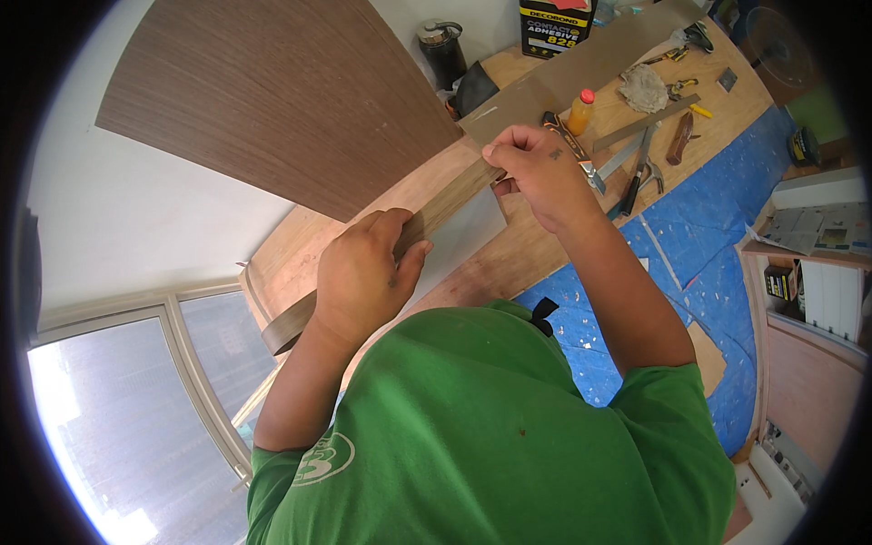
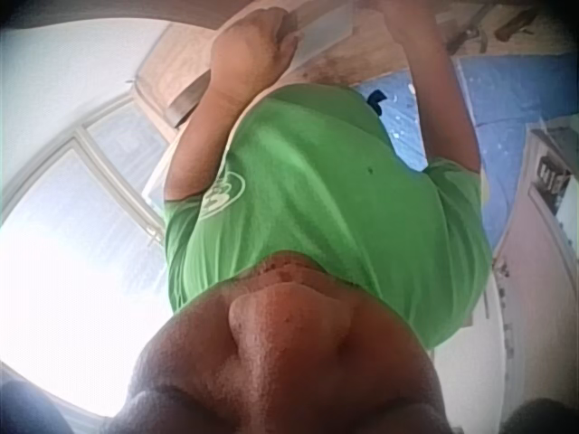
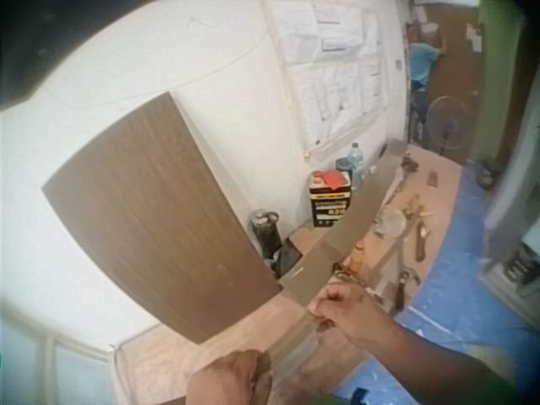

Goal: The person applies a strip of edge banding to the edge of a white board. They peel the backing and press the banding along the edge, smoothing it into place.

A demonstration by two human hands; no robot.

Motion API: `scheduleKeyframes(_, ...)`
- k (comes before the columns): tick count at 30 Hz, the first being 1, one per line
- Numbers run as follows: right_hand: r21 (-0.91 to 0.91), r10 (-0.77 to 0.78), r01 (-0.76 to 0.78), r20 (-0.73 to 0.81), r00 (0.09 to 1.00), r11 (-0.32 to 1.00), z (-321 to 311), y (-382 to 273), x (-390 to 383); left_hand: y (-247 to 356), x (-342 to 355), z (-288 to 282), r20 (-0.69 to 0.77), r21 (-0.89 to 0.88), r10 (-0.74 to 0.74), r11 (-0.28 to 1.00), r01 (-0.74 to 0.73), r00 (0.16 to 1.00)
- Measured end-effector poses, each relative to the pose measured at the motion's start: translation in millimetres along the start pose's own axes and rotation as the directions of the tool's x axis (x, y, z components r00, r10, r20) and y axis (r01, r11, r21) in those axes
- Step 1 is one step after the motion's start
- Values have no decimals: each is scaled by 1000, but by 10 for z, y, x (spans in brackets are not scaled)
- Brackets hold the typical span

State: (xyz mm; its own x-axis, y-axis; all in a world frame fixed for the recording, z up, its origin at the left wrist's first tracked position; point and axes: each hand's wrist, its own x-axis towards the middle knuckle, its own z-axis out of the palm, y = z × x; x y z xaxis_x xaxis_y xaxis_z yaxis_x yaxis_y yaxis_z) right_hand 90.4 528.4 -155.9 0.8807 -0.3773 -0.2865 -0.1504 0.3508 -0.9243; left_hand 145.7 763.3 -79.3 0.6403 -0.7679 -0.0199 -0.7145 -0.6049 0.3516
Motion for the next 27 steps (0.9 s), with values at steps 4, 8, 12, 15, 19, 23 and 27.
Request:
scheduleKeyframes(4, -8, 1, -1, 2, 1000, 1000, -2, 3, 5, -17, 13, 11, -10, 3, 9, 1000, -9, 1000)
scheduleKeyframes(8, -10, 5, -5, -1, 1000, 1000, -6, 9, 5, -15, 10, 17, -16, -7, 6, 1000, -6, 1000)
scheduleKeyframes(12, -2, 12, -12, 5, 1000, 1000, -11, 3, 3, 0, 7, 11, 4, 1, -28, 1000, 28, 1000)
scheduleKeyframes(15, -4, 5, -5, 9, 1000, 1000, -11, -3, -3, 13, 7, 11, 16, 2, -53, 999, 53, 998)
scheduleKeyframes(19, -92, -12, 13, 5, 1000, 996, -7, -31, -31, 26, 3, 24, 8, 16, -61, 998, 61, 998)
scheduleKeyframes(23, -327, -221, 258, 145, 964, 909, -62, -113, -114, 26, -13, 34, -1, -7, -52, 999, 52, 999)
scheduleKeyframes(27, -486, -237, 445, 431, 871, 752, -193, -204, -193, 26, -26, 37, -4, -22, -55, 998, 55, 998)
